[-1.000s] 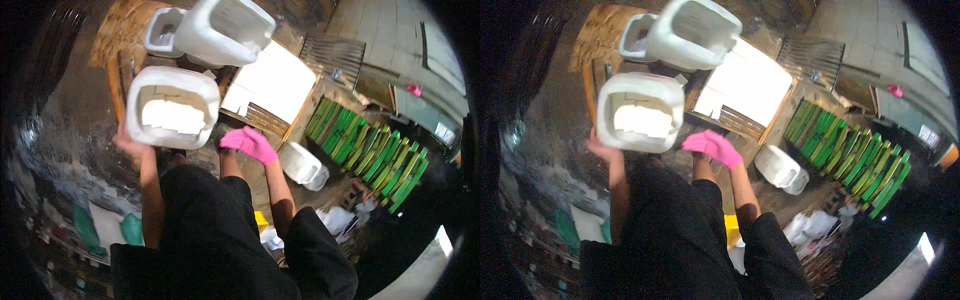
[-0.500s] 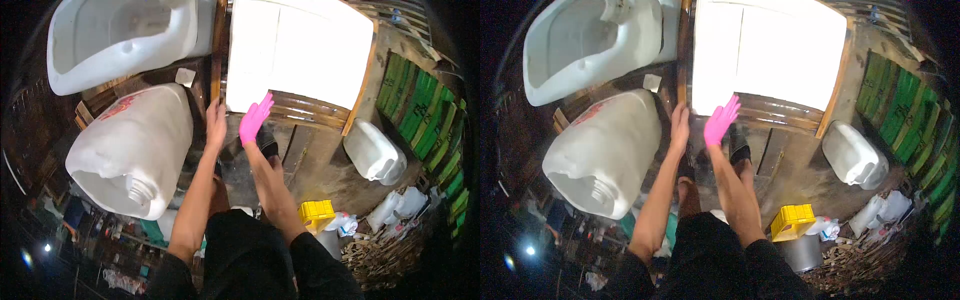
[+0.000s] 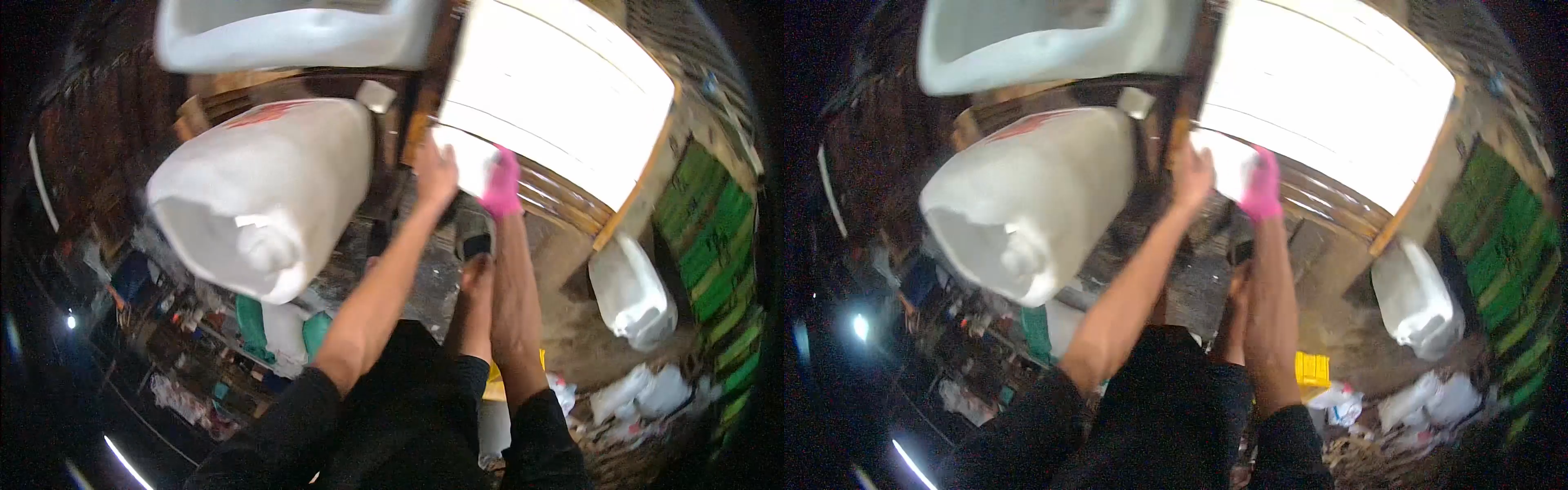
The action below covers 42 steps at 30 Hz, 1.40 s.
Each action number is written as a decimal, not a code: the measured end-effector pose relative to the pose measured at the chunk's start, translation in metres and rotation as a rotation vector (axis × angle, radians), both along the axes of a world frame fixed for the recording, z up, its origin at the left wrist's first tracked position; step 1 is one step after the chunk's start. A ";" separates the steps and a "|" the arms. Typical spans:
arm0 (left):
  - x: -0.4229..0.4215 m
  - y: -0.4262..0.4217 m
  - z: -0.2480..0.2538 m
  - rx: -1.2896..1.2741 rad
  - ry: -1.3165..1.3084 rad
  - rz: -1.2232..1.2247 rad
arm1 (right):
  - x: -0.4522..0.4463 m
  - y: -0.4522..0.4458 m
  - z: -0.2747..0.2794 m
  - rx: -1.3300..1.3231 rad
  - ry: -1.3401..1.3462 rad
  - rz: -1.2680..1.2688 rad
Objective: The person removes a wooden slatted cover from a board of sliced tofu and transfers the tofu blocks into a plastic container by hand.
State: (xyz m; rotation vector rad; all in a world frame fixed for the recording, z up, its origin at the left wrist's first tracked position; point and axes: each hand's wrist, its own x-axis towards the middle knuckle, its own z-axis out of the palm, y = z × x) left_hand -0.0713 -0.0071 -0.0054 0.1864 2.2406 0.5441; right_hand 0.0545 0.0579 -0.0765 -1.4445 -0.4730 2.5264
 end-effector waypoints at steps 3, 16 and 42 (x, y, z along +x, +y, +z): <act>0.023 -0.015 0.091 0.380 -0.006 -0.034 | 0.021 0.015 0.073 -0.085 -0.090 -0.067; -0.098 -0.135 0.320 0.971 -0.131 1.150 | -0.248 -0.115 0.435 0.651 0.285 0.937; -0.198 -0.366 0.349 0.989 -0.231 1.244 | -0.370 -0.199 0.244 1.083 -0.416 0.505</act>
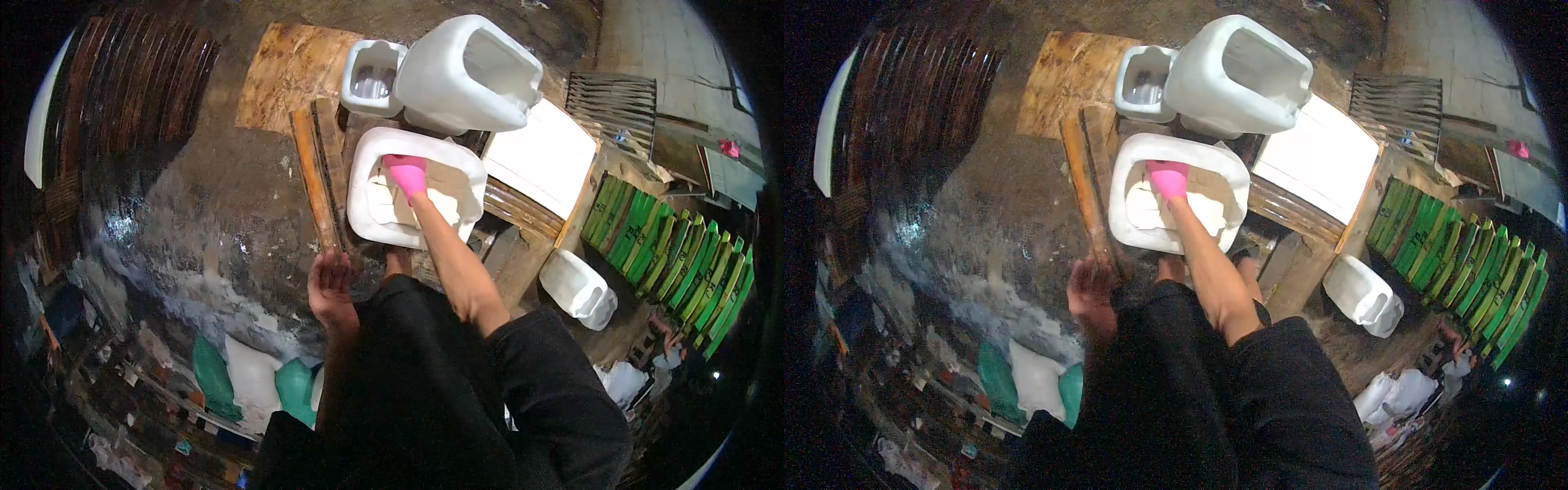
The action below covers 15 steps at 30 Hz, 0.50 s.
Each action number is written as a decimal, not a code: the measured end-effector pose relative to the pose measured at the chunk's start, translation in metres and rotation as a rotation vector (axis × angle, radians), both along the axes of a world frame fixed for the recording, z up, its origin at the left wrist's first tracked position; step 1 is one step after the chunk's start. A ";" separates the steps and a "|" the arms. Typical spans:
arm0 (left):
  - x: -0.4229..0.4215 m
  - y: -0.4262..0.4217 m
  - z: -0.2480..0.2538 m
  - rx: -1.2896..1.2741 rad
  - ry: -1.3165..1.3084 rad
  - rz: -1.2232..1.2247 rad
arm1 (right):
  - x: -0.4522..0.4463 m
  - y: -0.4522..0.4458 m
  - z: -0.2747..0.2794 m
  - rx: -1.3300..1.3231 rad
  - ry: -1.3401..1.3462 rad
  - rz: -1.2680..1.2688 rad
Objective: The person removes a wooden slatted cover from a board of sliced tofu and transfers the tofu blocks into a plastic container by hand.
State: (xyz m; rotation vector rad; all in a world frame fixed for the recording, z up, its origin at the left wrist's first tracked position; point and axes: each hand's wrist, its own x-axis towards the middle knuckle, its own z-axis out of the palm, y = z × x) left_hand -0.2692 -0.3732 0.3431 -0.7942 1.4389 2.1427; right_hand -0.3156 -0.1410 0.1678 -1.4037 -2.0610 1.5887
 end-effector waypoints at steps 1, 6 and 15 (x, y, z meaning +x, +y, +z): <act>0.000 0.004 0.003 -0.032 -0.050 0.024 | 0.004 -0.005 0.006 -0.126 -0.113 0.019; 0.007 0.046 0.019 -0.189 0.042 -0.034 | 0.011 -0.017 -0.003 -0.175 0.053 0.166; 0.058 0.178 -0.011 -0.673 0.703 -0.713 | 0.213 0.122 0.165 -0.828 0.446 0.498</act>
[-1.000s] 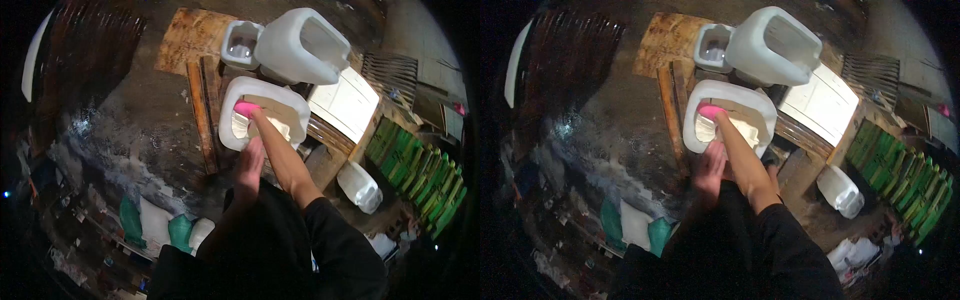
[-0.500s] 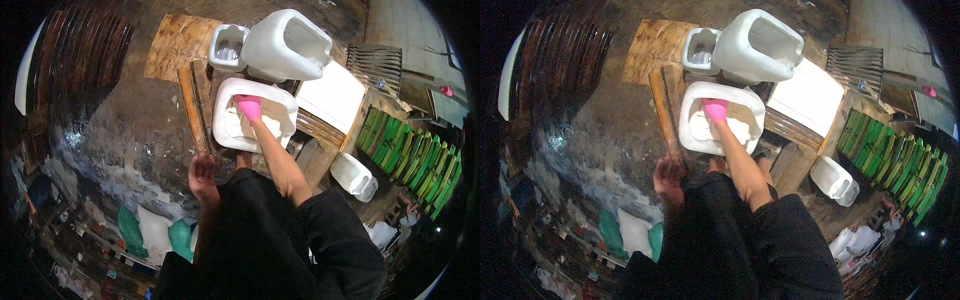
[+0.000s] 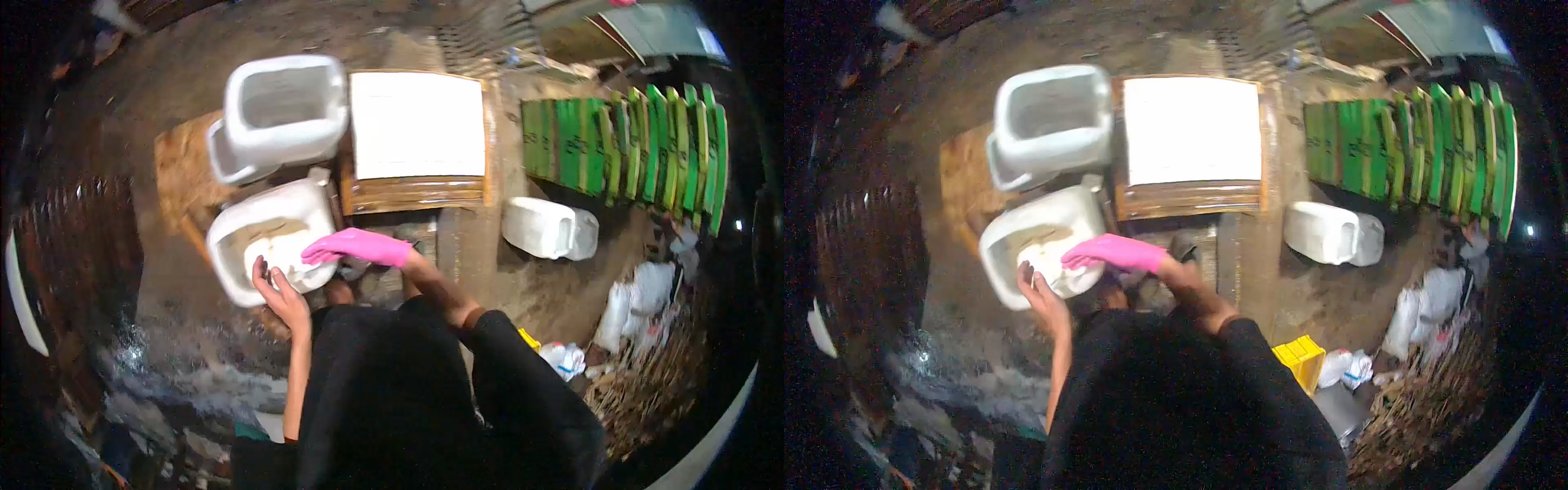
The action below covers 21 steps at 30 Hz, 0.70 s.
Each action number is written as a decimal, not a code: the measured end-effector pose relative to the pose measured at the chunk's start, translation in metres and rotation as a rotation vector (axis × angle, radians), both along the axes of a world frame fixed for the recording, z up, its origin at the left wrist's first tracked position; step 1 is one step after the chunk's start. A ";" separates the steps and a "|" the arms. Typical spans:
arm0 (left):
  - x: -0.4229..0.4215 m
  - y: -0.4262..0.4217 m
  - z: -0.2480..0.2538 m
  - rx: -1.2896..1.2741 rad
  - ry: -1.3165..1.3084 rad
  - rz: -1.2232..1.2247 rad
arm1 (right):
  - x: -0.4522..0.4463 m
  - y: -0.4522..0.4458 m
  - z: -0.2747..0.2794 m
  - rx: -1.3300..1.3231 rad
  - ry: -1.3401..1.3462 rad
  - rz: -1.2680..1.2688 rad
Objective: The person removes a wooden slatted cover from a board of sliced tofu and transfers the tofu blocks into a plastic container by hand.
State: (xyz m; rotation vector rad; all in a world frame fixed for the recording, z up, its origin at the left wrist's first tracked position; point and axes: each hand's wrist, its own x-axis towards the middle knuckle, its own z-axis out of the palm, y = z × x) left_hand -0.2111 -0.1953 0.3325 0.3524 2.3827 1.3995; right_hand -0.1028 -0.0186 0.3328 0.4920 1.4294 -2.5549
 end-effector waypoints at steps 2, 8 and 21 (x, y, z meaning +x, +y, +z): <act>0.021 0.028 -0.028 -0.291 0.208 -0.165 | 0.086 0.053 -0.012 -0.281 -0.046 -0.210; 0.040 0.030 -0.077 -0.579 0.296 -0.221 | 0.304 0.182 -0.193 0.138 -0.654 -1.167; -0.017 -0.091 -0.117 -0.919 0.469 -0.187 | 0.337 0.221 -0.373 0.835 -0.869 -1.201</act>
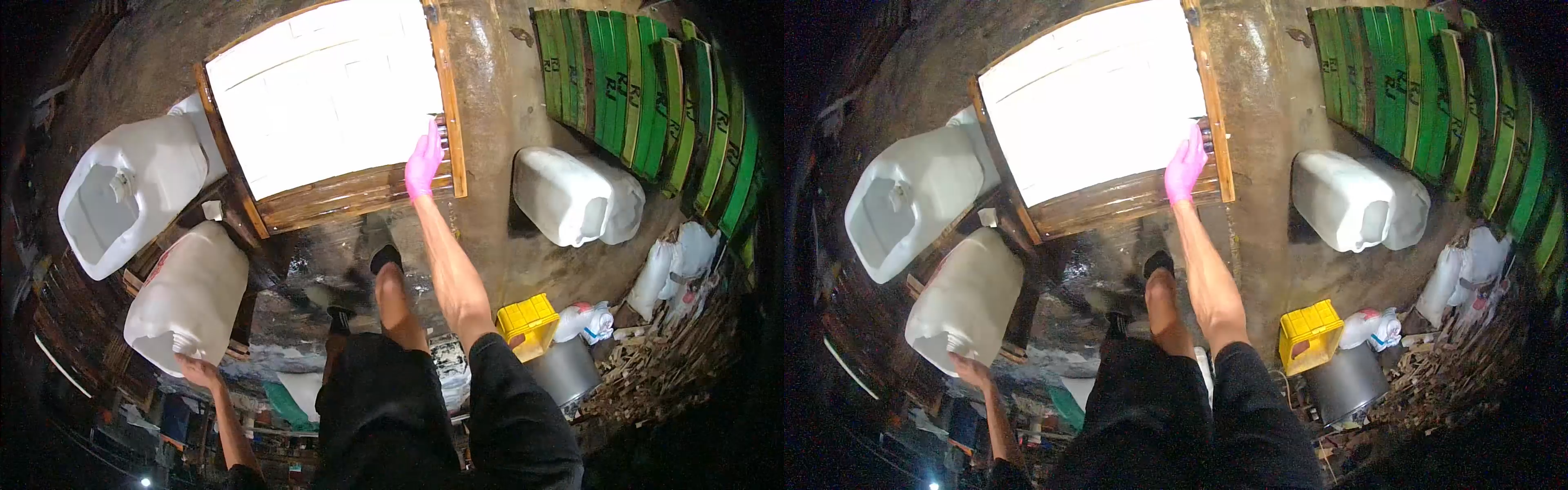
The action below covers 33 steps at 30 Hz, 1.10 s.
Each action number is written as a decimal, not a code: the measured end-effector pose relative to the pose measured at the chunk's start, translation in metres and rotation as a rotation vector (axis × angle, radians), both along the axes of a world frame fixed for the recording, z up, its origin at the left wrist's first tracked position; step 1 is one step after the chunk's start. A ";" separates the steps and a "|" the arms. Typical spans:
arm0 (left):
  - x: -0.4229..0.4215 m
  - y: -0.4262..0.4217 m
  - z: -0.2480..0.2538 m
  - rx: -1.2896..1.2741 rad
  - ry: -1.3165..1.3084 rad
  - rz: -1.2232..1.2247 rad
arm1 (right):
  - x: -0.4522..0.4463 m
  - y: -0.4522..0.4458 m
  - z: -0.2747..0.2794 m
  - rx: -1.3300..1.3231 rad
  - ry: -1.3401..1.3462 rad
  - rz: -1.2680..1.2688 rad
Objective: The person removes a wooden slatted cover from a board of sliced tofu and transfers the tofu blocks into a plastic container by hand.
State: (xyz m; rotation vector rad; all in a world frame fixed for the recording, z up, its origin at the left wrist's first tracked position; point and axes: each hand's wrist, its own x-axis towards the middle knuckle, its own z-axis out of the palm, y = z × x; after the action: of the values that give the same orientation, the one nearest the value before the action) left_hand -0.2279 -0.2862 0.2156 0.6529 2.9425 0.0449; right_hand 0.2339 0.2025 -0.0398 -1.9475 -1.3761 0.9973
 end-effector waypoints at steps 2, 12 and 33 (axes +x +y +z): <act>0.005 0.009 0.007 -0.098 -0.038 0.025 | 0.011 0.025 0.021 -0.172 0.515 -0.167; 0.040 0.058 0.012 0.191 0.216 -0.132 | 0.025 0.087 0.008 -1.032 1.193 -0.185; 0.073 0.156 0.092 0.915 -0.237 0.333 | -0.165 -0.116 0.344 -0.790 1.391 0.213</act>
State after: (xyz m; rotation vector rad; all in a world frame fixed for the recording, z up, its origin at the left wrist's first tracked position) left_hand -0.1552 -0.1301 0.3072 0.1813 2.6342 1.4304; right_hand 0.0689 0.0863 0.3046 -0.8823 -0.3346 2.5338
